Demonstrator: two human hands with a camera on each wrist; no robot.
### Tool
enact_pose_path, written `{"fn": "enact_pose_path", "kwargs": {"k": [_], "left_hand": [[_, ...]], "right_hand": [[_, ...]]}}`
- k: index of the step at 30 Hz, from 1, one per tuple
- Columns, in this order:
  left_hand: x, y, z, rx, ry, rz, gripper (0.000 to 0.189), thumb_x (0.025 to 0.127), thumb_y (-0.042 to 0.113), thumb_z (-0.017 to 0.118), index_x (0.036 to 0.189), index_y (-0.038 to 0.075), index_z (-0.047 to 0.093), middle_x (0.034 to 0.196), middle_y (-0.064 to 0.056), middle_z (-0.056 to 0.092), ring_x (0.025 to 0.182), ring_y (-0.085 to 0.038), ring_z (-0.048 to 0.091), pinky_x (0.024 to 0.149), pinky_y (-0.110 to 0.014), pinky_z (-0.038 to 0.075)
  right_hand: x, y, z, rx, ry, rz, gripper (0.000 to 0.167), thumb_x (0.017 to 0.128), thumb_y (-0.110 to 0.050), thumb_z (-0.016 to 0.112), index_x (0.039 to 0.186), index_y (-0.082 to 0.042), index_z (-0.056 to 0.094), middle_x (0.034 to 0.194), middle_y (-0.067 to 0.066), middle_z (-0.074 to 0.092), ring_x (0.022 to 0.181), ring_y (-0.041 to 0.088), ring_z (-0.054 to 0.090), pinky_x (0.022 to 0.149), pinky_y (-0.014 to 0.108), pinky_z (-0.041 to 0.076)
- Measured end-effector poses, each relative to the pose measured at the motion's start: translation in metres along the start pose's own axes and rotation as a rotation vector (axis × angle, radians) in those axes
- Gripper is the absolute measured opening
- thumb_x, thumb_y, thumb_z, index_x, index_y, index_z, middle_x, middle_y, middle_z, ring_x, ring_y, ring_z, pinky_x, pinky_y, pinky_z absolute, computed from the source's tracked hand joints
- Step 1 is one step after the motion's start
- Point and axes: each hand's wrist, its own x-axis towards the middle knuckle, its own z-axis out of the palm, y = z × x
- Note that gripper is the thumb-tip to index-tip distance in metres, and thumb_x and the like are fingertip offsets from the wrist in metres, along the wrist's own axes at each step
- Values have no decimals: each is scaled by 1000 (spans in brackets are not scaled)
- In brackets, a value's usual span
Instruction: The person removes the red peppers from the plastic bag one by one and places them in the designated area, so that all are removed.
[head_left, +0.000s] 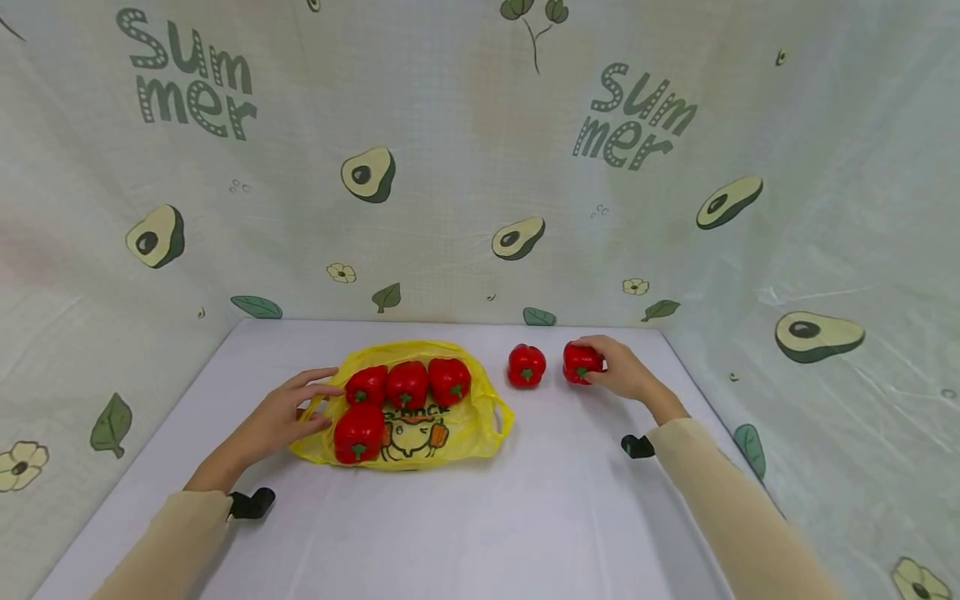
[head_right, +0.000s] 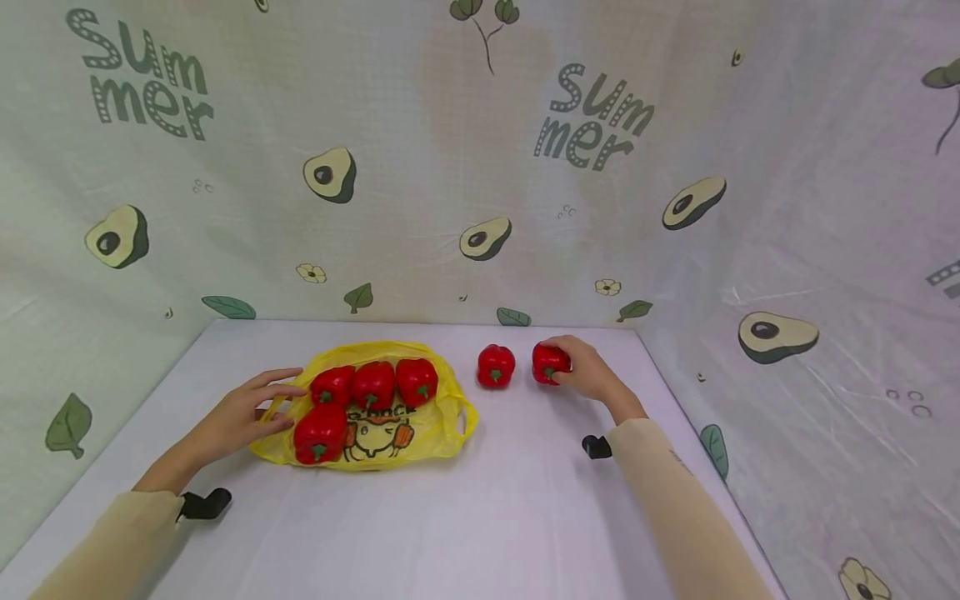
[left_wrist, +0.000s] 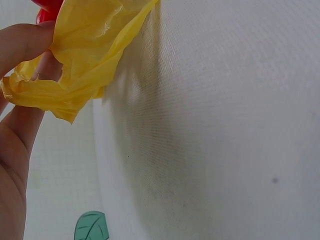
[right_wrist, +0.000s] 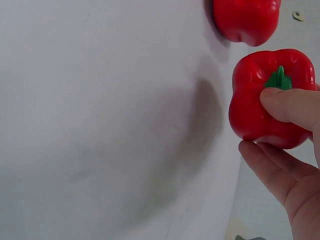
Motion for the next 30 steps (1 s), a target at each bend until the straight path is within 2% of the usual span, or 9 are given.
{"fn": "enact_pose_path", "kwargs": {"k": [16,24,30], "left_hand": [[1,-3,2,33,7,6,46,91,7,84,134,16,72,160,-15,47,144,-47,45,103,-63,54],[2,-5,2,29,3,7,46,91,7,84,134,16,72,161,-15,47,145,-47,44,102,-63,55],[2,-3,1,24,0,-1,46,90,8,85,134,15,71,161,-16,46,145,-47,44,102,-64,55]], "right_hand": [[3,8,16,1,-37,38,62,94,5,74,151,-3,51,153,25,50,141,48,46,112,65,47],[4,6,12,-13,-75,50,67,93,4,76,154,-5,49,155,24,48,143,47,44,109,64,50],[1,-8,4,-51,-106,24,71,93,4,75,158,-8,47,163,25,41,148,49,38,108,66,51]]}}
